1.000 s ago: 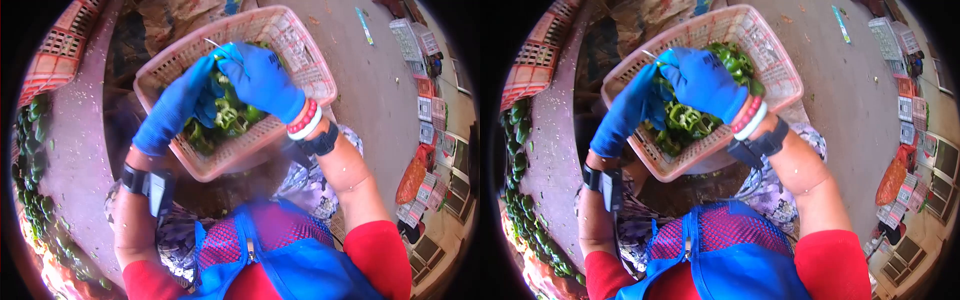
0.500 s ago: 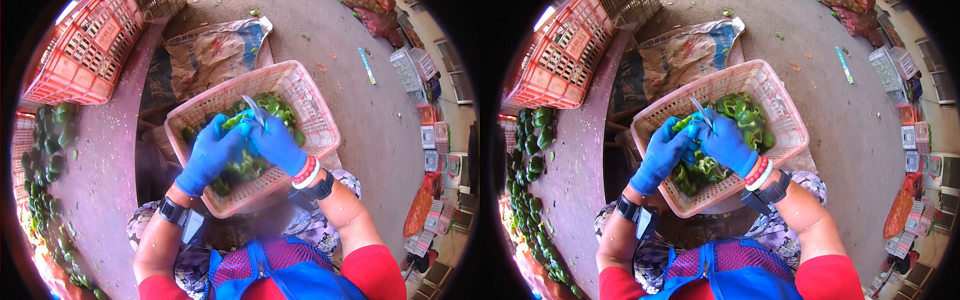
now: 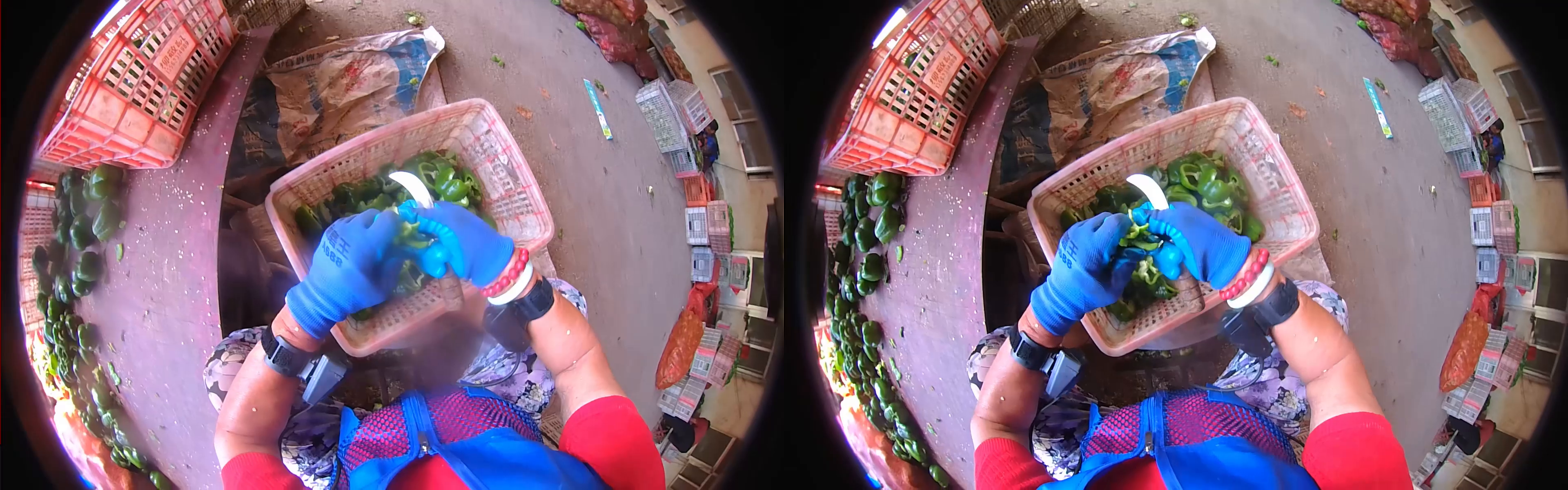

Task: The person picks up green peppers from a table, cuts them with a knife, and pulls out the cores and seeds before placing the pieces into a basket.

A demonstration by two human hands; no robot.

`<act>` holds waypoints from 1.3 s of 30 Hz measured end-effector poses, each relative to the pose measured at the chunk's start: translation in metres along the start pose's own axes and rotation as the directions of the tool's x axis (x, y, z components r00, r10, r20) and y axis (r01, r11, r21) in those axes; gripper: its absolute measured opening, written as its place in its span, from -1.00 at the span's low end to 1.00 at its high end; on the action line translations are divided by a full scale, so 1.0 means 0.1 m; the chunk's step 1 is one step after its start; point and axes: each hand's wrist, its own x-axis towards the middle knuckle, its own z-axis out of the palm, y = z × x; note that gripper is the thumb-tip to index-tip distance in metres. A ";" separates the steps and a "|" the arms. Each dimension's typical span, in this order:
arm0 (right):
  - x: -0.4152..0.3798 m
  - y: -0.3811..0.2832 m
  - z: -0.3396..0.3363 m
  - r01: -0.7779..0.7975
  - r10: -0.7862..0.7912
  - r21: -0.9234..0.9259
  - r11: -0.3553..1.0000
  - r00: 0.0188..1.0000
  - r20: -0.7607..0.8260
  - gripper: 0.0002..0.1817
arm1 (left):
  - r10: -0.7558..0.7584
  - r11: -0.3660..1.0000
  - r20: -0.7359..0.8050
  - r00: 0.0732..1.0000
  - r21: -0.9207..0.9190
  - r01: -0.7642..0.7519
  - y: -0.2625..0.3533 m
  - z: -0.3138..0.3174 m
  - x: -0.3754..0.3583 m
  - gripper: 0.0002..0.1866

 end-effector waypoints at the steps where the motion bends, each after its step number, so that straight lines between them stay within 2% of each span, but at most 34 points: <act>1: -0.04 -0.03 -0.01 0.052 -0.046 -0.118 0.992 0.997 0.056 -0.66 | 0.034 0.999 0.017 0.999 0.033 -0.034 0.00 0.01 0.00 -0.74; 4: 0.06 0.09 -0.07 0.234 -0.252 -0.202 0.951 0.965 -0.069 -0.68 | -0.166 0.920 0.112 0.980 -0.339 0.195 -0.05 0.07 0.03 -0.75; 5: 0.11 0.02 -0.14 0.071 -0.107 -0.167 0.983 0.970 -0.220 -0.63 | -0.321 0.738 0.254 0.912 -0.537 0.409 -0.02 0.05 0.02 -0.78; 6: 0.16 0.02 -0.21 0.229 -0.378 -0.453 0.862 0.885 -0.273 -0.59 | -0.356 0.675 0.323 0.877 -0.560 0.480 0.02 0.02 0.03 -0.78; 7: 0.23 0.07 -0.29 0.312 -0.627 -0.706 0.636 0.743 -0.236 -0.52 | -0.383 0.607 0.393 0.836 -0.575 0.549 0.04 0.00 0.04 -0.79; 8: 0.28 0.11 -0.35 0.312 -0.817 -0.888 0.337 0.566 -0.111 -0.45 | -0.407 0.534 0.461 0.789 -0.581 0.614 0.04 -0.02 0.04 -0.80; 9: 0.15 -0.02 -0.28 0.368 -0.630 -0.698 0.615 0.762 -0.154 -0.28 | -0.373 0.571 0.423 0.826 -0.597 0.564 -0.01 0.04 0.00 -0.78; 11: 0.03 -0.16 -0.21 0.306 -0.374 -0.490 0.816 0.926 -0.045 -0.24 | -0.401 0.492 0.460 0.792 -0.621 0.610 0.06 0.05 -0.01 -0.77; 12: -0.02 -0.21 -0.16 0.237 -0.242 -0.380 0.894 0.970 0.035 -0.21 | -0.411 0.454 0.482 0.774 -0.628 0.632 0.10 0.05 -0.01 -0.77; 13: -0.08 -0.26 -0.09 0.311 -0.266 -0.491 0.813 0.950 0.162 -0.45 | -0.426 0.430 0.467 0.775 -0.649 0.628 0.07 0.12 -0.03 -0.79; 16: -0.01 -0.10 -0.06 0.269 -0.221 -0.636 0.724 0.963 0.156 -0.64 | -0.476 0.438 0.374 0.796 -0.684 0.584 -0.01 0.38 -0.14 -0.82; 17: 0.01 -0.02 -0.05 0.267 -0.251 -0.653 0.709 0.961 0.120 -0.70 | -0.508 0.201 0.464 0.725 -0.755 0.624 0.11 0.36 -0.18 -0.83; 18: 0.00 0.04 -0.03 0.199 -0.204 -0.614 0.764 0.977 0.062 -0.69 | -0.514 0.179 0.459 0.725 -0.769 0.614 0.12 0.46 -0.25 -0.87; 21: -0.07 0.27 -0.02 0.004 -0.050 -0.429 0.903 0.994 -0.095 -0.63 | -0.610 0.289 0.421 0.671 -0.670 0.684 0.25 0.60 -0.37 -0.92; 23: -0.06 0.51 -0.18 -0.120 0.115 -0.134 0.984 0.992 -0.045 -0.61 | -0.404 0.754 0.119 0.907 -0.518 0.404 0.39 0.55 -0.33 -0.87; 24: -0.06 0.52 -0.18 -0.189 0.189 0.019 0.982 0.982 -0.004 -0.61 | -0.232 0.906 0.003 0.973 -0.364 0.217 0.42 0.55 -0.34 -0.84; 25: -0.10 0.44 -0.16 -0.237 0.231 -0.057 0.970 0.968 -0.093 -0.59 | -0.165 0.937 0.129 0.978 -0.288 0.196 0.41 0.55 -0.39 -0.77; 26: -0.04 0.45 -0.20 -0.194 0.170 -0.146 0.970 0.972 -0.161 -0.60 | -0.053 0.967 0.154 0.987 -0.240 0.089 0.43 0.56 -0.39 -0.76; 28: 0.15 0.54 -0.44 -0.129 0.035 -0.319 0.939 0.958 -0.285 -0.60 | -0.001 0.931 0.147 0.989 -0.360 0.054 0.47 0.57 -0.41 -0.77; 29: 0.27 0.60 -0.58 -0.011 -0.197 -0.645 0.764 0.948 -0.250 -0.64 | -0.104 0.804 0.256 0.961 -0.547 0.233 0.50 0.55 -0.44 -0.77; 30: 0.40 0.69 -0.68 -0.026 -0.303 -0.812 0.584 0.920 -0.248 -0.65 | -0.176 0.614 0.375 0.910 -0.681 0.399 0.52 0.52 -0.44 -0.77; 31: 0.52 0.76 -0.74 -0.059 -0.403 -0.928 0.369 0.889 -0.217 -0.65 | -0.209 0.376 0.501 0.840 -0.751 0.542 0.54 0.52 -0.46 -0.77; 32: 0.60 0.82 -0.82 -0.107 -0.486 -0.985 0.135 0.859 -0.160 -0.65 | -0.134 0.181 0.555 0.821 -0.801 0.571 0.54 0.55 -0.48 -0.75; 33: 0.69 0.82 -0.77 -0.104 -0.311 -0.940 0.326 0.927 -0.210 -0.62 | -0.048 -0.023 0.591 0.805 -0.806 0.591 0.55 0.61 -0.51 -0.73; 34: 0.82 0.87 -0.72 -0.079 -0.287 -0.932 0.355 0.939 -0.189 -0.62 | 0.043 -0.220 0.607 0.794 -0.769 0.600 0.55 0.61 -0.51 -0.71; 36: 1.15 1.01 -0.60 -0.024 -0.249 -0.910 0.414 0.958 -0.139 -0.61 | 0.147 -0.216 0.607 0.781 -0.751 0.624 0.54 0.50 -0.52 -0.61; 38: 1.50 1.19 -0.55 0.019 -0.281 -0.964 0.266 0.958 -0.059 -0.62 | 0.076 -0.256 0.543 0.837 -0.800 0.542 0.59 0.48 -0.53 -0.64; 39: 1.64 1.28 -0.55 0.043 -0.289 -0.981 0.188 0.957 -0.013 -0.63 | 0.078 -0.267 0.584 0.808 -0.769 0.581 0.56 0.44 -0.53 -0.67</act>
